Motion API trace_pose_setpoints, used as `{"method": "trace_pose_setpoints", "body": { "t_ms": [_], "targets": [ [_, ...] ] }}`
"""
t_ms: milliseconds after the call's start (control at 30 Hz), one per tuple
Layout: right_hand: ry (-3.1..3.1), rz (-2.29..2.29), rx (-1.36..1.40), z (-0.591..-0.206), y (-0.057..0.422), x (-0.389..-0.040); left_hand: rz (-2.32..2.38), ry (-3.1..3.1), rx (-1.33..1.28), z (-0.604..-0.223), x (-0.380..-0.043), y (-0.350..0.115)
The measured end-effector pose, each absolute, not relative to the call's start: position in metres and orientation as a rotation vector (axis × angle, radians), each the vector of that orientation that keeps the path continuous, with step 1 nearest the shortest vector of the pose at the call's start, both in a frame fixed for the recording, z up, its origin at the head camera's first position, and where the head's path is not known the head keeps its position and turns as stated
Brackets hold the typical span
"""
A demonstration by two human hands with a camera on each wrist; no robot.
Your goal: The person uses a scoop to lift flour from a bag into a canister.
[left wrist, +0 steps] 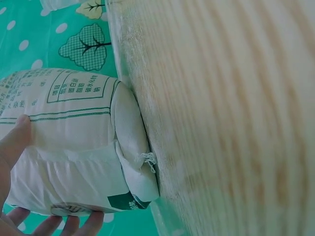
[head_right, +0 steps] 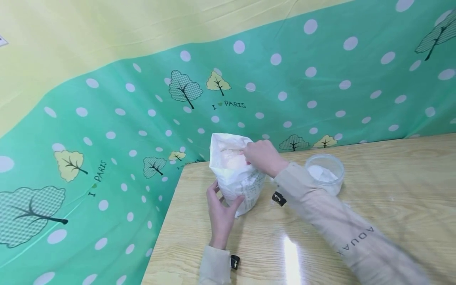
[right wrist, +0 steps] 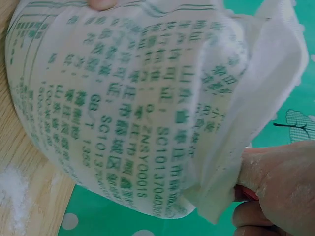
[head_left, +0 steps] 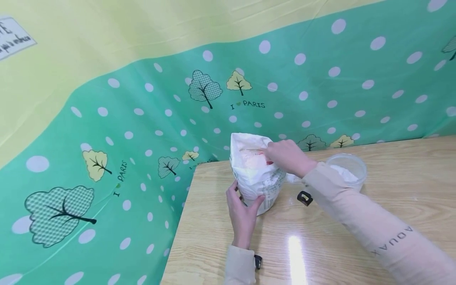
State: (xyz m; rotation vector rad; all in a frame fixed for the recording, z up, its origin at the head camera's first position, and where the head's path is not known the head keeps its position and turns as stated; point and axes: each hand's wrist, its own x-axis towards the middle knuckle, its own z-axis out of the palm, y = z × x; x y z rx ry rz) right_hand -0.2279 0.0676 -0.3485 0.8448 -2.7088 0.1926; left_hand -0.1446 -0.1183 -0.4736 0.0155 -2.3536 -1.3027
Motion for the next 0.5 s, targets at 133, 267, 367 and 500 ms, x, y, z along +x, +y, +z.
{"method": "trace_pose_setpoints", "body": {
  "t_ms": [133, 267, 367, 500],
  "targets": [
    [-2.722, 0.219, 0.852, -0.346, 0.068, -0.2285, -1.293, -2.355, 0.011, -0.4727, -0.1456, -0.1189],
    [-2.763, 0.301, 0.861, -0.3465, 0.0702, -0.2294, -1.292, -2.37, 0.019, -0.4728, -0.1454, -0.1192],
    [-2.781, 0.414, 0.852, -0.3484, 0.0731, -0.2298, -1.303, -2.375, 0.032, -0.4735, -0.1451, -0.1192],
    [-2.787, 0.512, 0.833, -0.35, 0.0764, -0.2295, -1.32, -2.376, 0.04, -0.4746, -0.1452, -0.1181]
  ]
}}
